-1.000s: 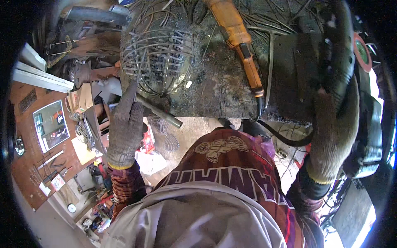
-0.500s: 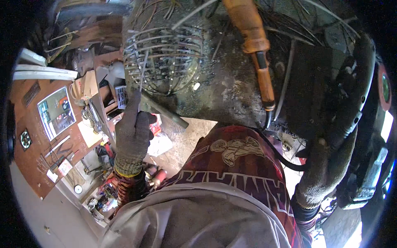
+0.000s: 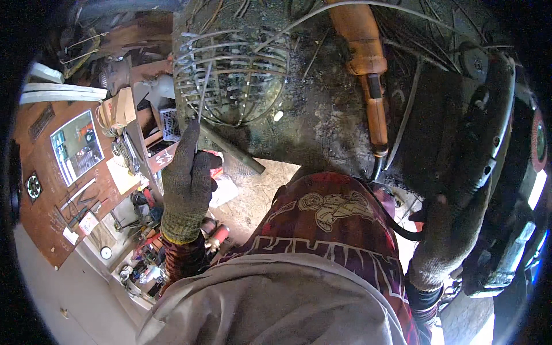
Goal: The person welds metal rods into a spherical wire cage structure on a workbench, uses a hammer to shape the metal, and adjusts the structure by hand while wearing protective gloves and an apron.
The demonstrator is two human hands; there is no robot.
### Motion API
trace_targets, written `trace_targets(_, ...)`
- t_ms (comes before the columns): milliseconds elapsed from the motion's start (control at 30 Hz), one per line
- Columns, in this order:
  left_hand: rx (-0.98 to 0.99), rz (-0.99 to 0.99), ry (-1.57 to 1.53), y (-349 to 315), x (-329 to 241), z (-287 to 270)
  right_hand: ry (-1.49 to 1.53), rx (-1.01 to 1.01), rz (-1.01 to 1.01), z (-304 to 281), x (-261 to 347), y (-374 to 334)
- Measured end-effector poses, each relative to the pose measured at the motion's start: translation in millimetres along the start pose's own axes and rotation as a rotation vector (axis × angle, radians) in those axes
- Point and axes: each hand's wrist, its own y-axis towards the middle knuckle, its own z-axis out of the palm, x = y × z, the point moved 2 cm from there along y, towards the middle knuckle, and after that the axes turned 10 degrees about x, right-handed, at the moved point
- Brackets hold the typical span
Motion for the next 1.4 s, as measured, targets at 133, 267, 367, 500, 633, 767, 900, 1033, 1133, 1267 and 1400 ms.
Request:
trace_targets(133, -0.022, 0.029, 0.021, -1.1, 0.8, 2.0, 0.008, 0.031, 0.02, 5.2, 4.4, -0.3)
trace_targets(267, -0.009, -0.003, -0.008, -1.8, -3.1, 1.3, 0.044, 0.068, -0.056, 6.4, 1.6, -0.6)
trace_targets(367, -0.007, -0.043, -0.007, 0.4, -2.2, 1.2, 0.053, 0.057, 0.02, 9.9, 5.4, -2.8)
trace_targets(500, -0.021, 0.002, 0.022, 0.1, -0.1, 1.9, 0.1, 0.08, 0.084, 10.8, 2.9, -2.7)
trace_targets(633, -0.028, 0.049, 0.045, 0.0, 4.9, 3.0, 0.023, 0.096, 0.067, 12.9, 8.3, 0.2)
trace_targets(767, -0.035, 0.007, 0.02, -0.2, 4.0, 4.5, 0.116, 0.075, 0.024, 19.7, 12.6, 1.8)
trace_targets(900, -0.035, 0.019, 0.008, -0.3, 3.2, 4.3, 0.023, 0.078, 0.027, 20.2, 13.5, 2.7)
trace_targets(1033, 0.003, 0.042, 0.046, -1.0, 8.0, 2.1, -0.038, 0.127, -0.041, 15.8, 1.0, 6.6)
trace_targets(1133, 0.008, 0.017, 0.045, -1.8, 8.2, 2.4, 0.028, 0.139, 0.079, 18.2, 8.7, 5.1)
trace_targets(1267, -0.03, 0.021, -0.011, 0.6, 4.9, 3.5, 0.045, 0.133, 0.083, 18.7, 9.7, 6.5)
trace_targets(1400, 0.007, 0.047, 0.085, -0.8, 6.4, 2.6, -0.015, 0.169, 0.001, 18.6, 11.0, 9.0)
